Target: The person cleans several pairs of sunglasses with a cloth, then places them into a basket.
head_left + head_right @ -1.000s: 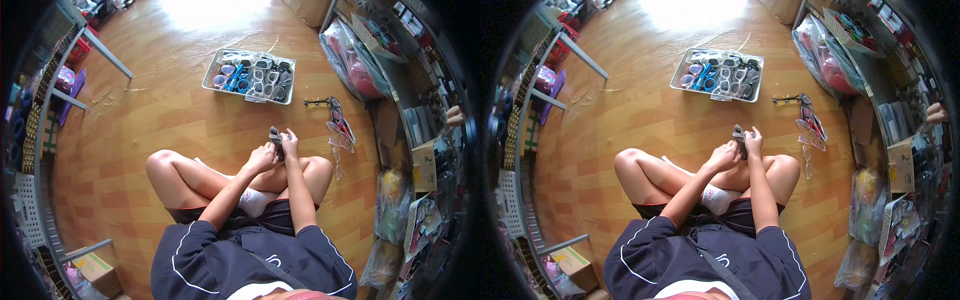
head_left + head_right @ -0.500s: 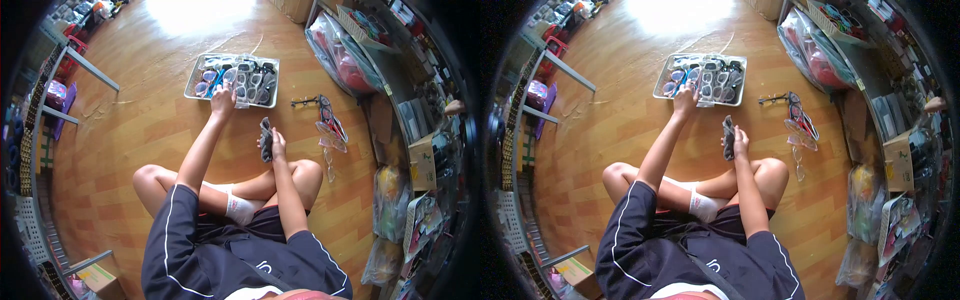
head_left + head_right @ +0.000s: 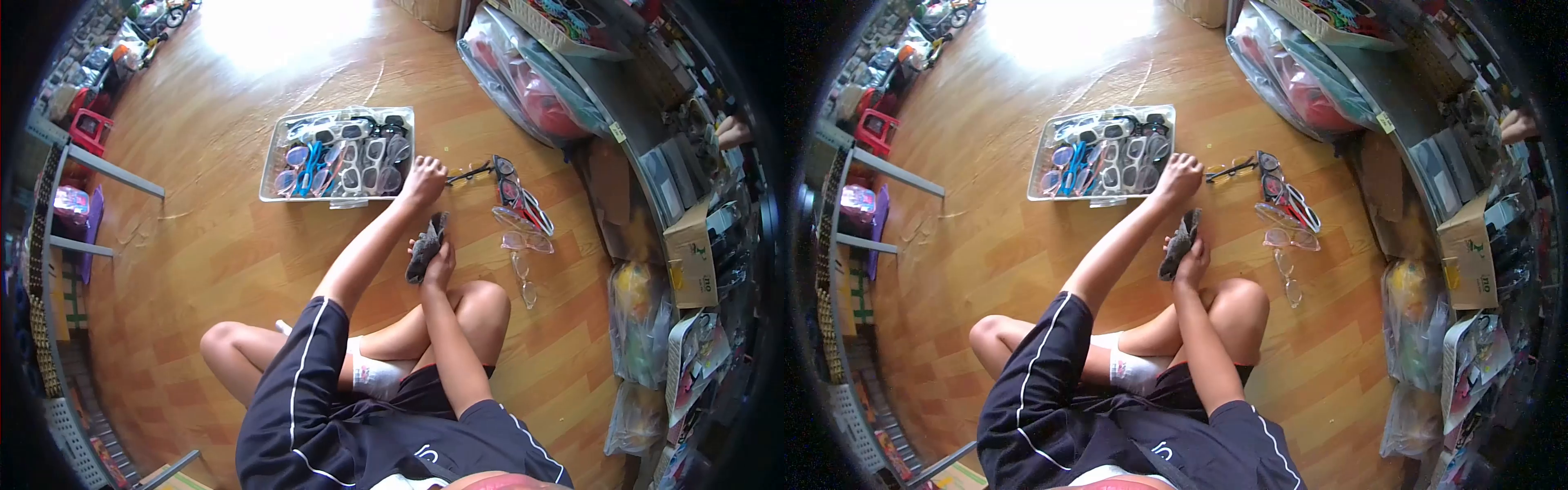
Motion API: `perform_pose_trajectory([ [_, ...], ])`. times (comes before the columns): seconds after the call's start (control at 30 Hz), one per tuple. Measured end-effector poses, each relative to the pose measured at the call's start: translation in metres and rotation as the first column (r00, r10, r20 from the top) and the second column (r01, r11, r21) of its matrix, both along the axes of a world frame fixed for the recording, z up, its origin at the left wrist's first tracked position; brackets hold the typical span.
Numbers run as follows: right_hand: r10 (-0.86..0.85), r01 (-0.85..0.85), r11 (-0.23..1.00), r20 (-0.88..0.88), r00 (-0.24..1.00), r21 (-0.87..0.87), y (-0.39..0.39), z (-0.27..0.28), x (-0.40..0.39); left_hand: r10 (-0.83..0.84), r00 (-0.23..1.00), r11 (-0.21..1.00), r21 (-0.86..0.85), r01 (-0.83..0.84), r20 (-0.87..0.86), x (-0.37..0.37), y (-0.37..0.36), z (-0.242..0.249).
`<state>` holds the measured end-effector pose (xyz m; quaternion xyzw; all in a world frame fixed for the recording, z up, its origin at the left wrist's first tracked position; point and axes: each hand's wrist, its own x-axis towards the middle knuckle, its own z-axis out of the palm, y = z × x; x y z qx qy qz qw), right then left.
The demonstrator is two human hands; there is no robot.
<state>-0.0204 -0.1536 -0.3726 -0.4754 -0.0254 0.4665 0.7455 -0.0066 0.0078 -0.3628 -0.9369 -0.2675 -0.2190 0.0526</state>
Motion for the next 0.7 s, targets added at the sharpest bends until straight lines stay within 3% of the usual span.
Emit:
perform_pose_trajectory([
  [0.1, -0.245, 0.241, 0.967, -0.051, 0.968, -0.079, -0.001, 0.012, 0.011, 0.041, 0.999, 0.993, -0.106, -0.043, -0.016, 0.037, -0.002, -0.025],
  [0.13, -0.248, 0.244, 0.967, -0.045, 0.968, -0.078, 0.002, 0.008, 0.015, 0.127, 0.991, 0.979, -0.168, -0.117, 0.051, 0.045, -0.008, -0.036],
  [0.2, -0.288, 0.286, 0.956, -0.024, 0.957, -0.07, 0.002, 0.006, 0.018, 0.216, 0.976, 0.912, -0.35, -0.214, -0.034, 0.05, -0.015, -0.047],
  [0.23, -0.316, 0.335, 0.923, 0.123, 0.941, -0.188, 0.003, 0.009, 0.021, 0.214, 0.976, 0.911, -0.353, -0.213, -0.038, 0.048, -0.02, -0.046],
  [0.3, -0.292, 0.301, 0.938, 0.073, 0.953, -0.175, 0.0, 0.027, 0.025, 0.274, 0.957, 0.814, -0.506, -0.284, -0.096, 0.036, -0.028, -0.043],
  [0.33, -0.266, 0.267, 0.951, 0.022, 0.964, -0.156, -0.001, 0.034, 0.024, 0.277, 0.955, 0.813, -0.504, -0.291, -0.104, 0.029, -0.03, -0.045],
  [0.37, -0.232, 0.243, 0.959, 0.085, 0.969, -0.148, 0.0, -0.009, 0.031, 0.296, 0.955, 0.764, -0.598, -0.24, -0.005, 0.02, -0.033, -0.047],
  [0.47, -0.348, 0.358, 0.931, 0.122, 0.93, -0.075, 0.0, 0.001, 0.032, 0.396, 0.892, 0.558, -0.828, -0.045, 0.219, -0.014, -0.048, -0.038],
  [0.5, -0.371, 0.376, 0.926, 0.121, 0.921, -0.023, -0.001, 0.007, 0.037, 0.422, 0.851, 0.32, -0.929, 0.184, 0.314, -0.031, -0.059, -0.026],
  [0.53, -0.391, 0.39, 0.92, 0.115, 0.913, 0.03, -0.004, 0.016, 0.034, 0.475, 0.79, 0.063, -0.911, 0.407, 0.386, -0.056, -0.076, -0.005],
  [0.6, -0.416, 0.404, 0.909, 0.144, 0.898, 0.106, -0.002, 0.029, 0.023, 0.462, 0.791, -0.011, -0.889, 0.458, 0.401, -0.079, -0.097, 0.011],
  [0.67, -0.14, 0.037, 0.98, 0.543, 0.828, 0.196, -0.002, 0.038, 0.009, 0.385, 0.782, -0.122, -0.813, 0.569, 0.49, -0.096, -0.113, 0.008],
  [0.7, -0.074, -0.036, 0.984, 0.587, 0.807, 0.173, -0.004, 0.034, 0.005, 0.46, 0.752, -0.128, -0.803, 0.583, 0.473, -0.102, -0.128, 0.027],
])
